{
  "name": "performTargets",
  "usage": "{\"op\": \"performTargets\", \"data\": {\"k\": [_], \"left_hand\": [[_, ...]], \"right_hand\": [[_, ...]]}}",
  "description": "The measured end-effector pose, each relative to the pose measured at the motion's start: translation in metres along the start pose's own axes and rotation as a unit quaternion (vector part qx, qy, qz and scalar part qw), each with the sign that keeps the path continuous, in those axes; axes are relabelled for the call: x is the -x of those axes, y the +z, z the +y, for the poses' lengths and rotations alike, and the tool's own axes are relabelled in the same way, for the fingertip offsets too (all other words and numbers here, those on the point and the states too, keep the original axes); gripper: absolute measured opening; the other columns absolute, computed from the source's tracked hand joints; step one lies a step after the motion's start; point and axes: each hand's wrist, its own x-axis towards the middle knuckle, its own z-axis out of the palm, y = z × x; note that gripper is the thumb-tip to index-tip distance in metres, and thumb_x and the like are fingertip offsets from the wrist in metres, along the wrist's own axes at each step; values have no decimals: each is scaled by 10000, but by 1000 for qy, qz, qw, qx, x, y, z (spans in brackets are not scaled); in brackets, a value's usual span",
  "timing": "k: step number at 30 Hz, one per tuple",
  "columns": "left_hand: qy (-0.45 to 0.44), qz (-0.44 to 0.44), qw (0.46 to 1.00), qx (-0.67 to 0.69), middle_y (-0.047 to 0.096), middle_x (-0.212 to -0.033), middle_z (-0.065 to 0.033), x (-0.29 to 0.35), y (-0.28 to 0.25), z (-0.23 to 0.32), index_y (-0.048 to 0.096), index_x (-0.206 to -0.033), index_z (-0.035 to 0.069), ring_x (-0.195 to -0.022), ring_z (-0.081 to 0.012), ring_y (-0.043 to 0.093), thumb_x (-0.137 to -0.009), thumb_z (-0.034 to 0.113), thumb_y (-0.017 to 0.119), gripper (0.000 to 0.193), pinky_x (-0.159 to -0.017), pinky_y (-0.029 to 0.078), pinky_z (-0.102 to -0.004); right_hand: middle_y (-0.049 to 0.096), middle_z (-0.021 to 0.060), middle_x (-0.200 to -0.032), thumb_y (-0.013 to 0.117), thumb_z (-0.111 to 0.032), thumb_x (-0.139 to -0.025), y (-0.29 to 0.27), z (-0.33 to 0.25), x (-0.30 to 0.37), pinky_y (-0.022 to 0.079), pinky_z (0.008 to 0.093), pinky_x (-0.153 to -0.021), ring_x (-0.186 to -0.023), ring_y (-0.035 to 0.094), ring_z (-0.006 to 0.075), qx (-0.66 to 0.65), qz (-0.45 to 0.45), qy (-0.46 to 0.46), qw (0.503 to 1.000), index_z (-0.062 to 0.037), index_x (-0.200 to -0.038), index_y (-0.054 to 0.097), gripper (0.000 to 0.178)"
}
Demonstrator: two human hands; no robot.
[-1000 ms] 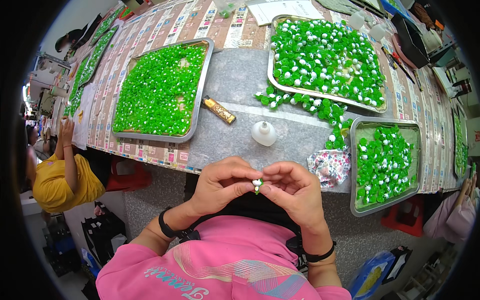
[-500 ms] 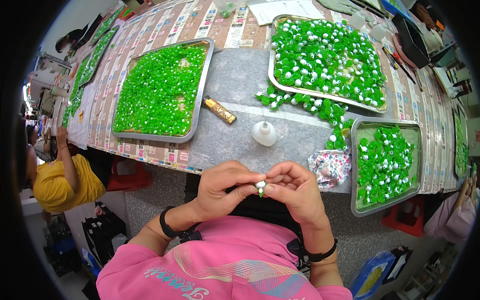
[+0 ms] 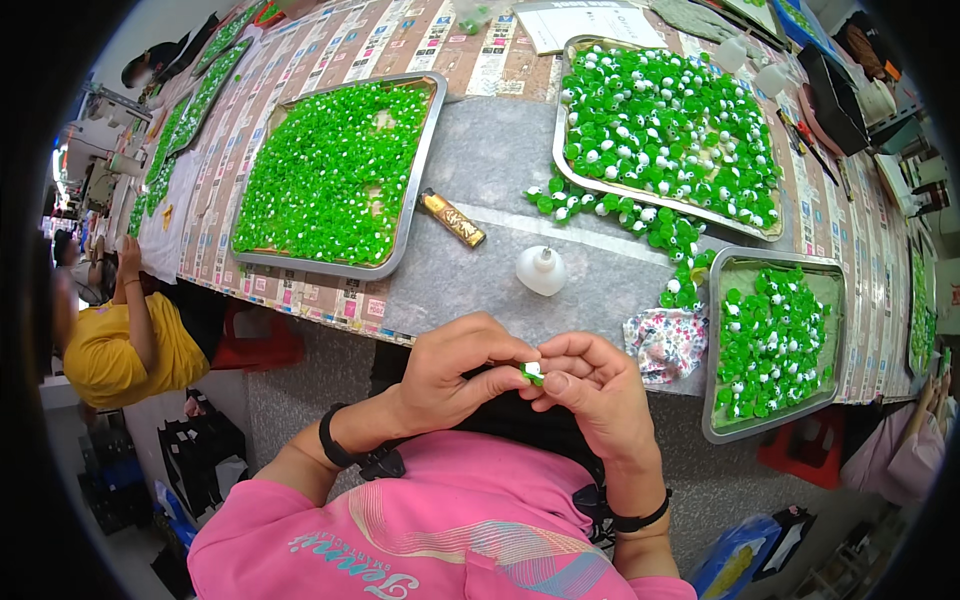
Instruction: Assembling small green and white plastic components, likely toy parts or ornaments, using liquid glue.
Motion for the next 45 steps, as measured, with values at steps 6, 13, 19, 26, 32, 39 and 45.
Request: {"op": "performTargets", "data": {"k": [6, 13, 19, 26, 32, 39, 45], "left_hand": [[3, 2, 1000, 3, 628, -805, -68, 0, 0, -4, 670, -929, 36, -667, -163, 566, -798, 160, 700, 183, -574, 444, -267], [-31, -4, 999, 16, 598, -769, -46, 1, 0, -4, 671, -920, 43, -645, -139, 541, -816, 192, 690, 183, -561, 424, -254], [-25, -10, 1000, 10, 608, -775, -51, 1, 1, -3, 669, -898, 42, -654, -149, 553, -801, 183, 701, 174, -566, 429, -259], [-11, -10, 1000, -8, 617, -765, -59, 1, 3, 1, 665, -871, 40, -645, -169, 563, -769, 169, 725, 175, -552, 440, -272], [0, -9, 1000, -13, 611, -743, -55, 0, 3, 5, 660, -857, 31, -633, -165, 564, -758, 159, 732, 176, -538, 444, -276], [-46, -5, 999, 0, 613, -820, -58, 1, 1, 4, 680, -968, 47, -709, -153, 576, -759, 101, 725, 220, -609, 462, -256], [-63, -16, 997, 47, 613, -898, -53, 1, 2, 4, 678, -1030, 54, -796, -148, 578, -763, 41, 704, 269, -682, 473, -258]], "right_hand": [[645, 173, -949, 554, -116, -907, 6, -7, 0, 566, 268, -646, -793, 672, 210, -17, 1, 51, 999, 76, -1160, 504, 322], [643, 173, -938, 544, -119, -910, 9, -9, 1, 568, 271, -636, -784, 676, 220, -23, 8, 63, 998, 78, -1201, 473, 359], [649, 169, -905, 556, -95, -897, 8, -8, 1, 562, 263, -635, -767, 673, 214, -6, 10, 66, 998, 70, -1183, 467, 341], [656, 171, -832, 570, -31, -874, 6, -5, 2, 563, 268, -635, -742, 673, 214, -20, 2, 40, 999, 44, -1110, 465, 269], [656, 172, -836, 564, -25, -882, 4, -2, 2, 569, 276, -645, -743, 673, 218, -61, -20, 31, 997, 25, -1071, 453, 224], [625, 159, -1014, 634, 35, -826, 10, 4, 6, 552, 274, -759, -879, 646, 185, 40, 37, -84, 995, 19, -1070, 465, 298], [621, 125, -1034, 687, 54, -775, 14, 5, 9, 539, 272, -795, -916, 632, 165, 128, 59, -161, 977, 31, -1051, 508, 330]]}}
